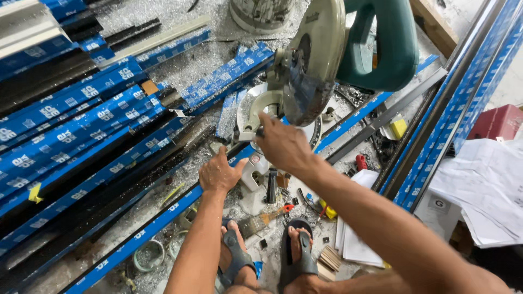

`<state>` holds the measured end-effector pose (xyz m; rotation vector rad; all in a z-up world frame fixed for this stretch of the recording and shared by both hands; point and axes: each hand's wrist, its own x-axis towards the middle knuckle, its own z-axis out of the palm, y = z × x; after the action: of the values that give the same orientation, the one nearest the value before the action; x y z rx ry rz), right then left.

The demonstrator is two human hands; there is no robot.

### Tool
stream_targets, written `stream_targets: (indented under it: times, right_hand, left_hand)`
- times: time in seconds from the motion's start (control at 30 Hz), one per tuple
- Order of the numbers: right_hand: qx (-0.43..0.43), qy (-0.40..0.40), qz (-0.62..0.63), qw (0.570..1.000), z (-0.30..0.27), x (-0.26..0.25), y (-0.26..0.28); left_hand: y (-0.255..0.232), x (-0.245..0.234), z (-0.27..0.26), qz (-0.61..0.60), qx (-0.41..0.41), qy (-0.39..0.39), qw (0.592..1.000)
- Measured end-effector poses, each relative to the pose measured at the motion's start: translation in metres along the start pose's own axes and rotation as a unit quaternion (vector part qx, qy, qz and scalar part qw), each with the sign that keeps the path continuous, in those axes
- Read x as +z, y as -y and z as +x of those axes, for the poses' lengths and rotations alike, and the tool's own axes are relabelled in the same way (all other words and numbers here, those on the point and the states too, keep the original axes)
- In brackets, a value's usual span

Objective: The person measures metal profiles using a tape measure and a pencil before cutting them using a miter saw.

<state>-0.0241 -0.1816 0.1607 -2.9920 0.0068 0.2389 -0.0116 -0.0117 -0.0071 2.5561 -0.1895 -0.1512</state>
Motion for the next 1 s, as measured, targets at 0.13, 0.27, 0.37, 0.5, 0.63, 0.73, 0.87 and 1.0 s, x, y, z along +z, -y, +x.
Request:
stream_targets:
  times: [0.13,0.27,0.37,0.5,0.63,0.73,0.87,1.0]
  right_hand:
    - [-0.146,-0.287,0.055,0.945,-0.003,-0.098,-0.034]
    - [-0.017,-0.342,-0.069,0.937,-0.004,-0.209,-0.072]
    - [0.199,-0.146,0.077,0.966,-0.004,-0.233,-0.078]
    - [0.249,-0.124,0.298,0.913,-0.009,-0.224,-0.080]
    - [0.220,-0.153,0.289,0.919,-0.033,-0.199,-0.058]
    - [0.185,-0.195,0.324,0.907,-0.047,-0.165,-0.064]
    - [0.143,-0.254,0.316,0.903,-0.068,-0.122,-0.052]
    - [0.131,-0.318,0.306,0.888,-0.083,-0.073,-0.044]
  left_hand:
    - [0.008,0.012,0.003,0.008,-0.003,-0.006,1.000]
    - [0.004,0.008,0.001,0.022,0.010,0.025,0.999]
    - [0.005,0.010,0.002,0.022,0.005,0.028,0.999]
    - [0.005,0.008,0.002,0.016,0.019,0.013,1.000]
    - [0.008,0.012,0.002,0.020,0.023,0.002,1.000]
    - [0.008,0.008,0.003,0.021,0.009,0.031,0.999]
    - [0.007,0.003,0.004,0.005,-0.002,0.054,0.999]
    - [0.004,-0.004,0.004,-0.003,-0.017,0.083,0.996]
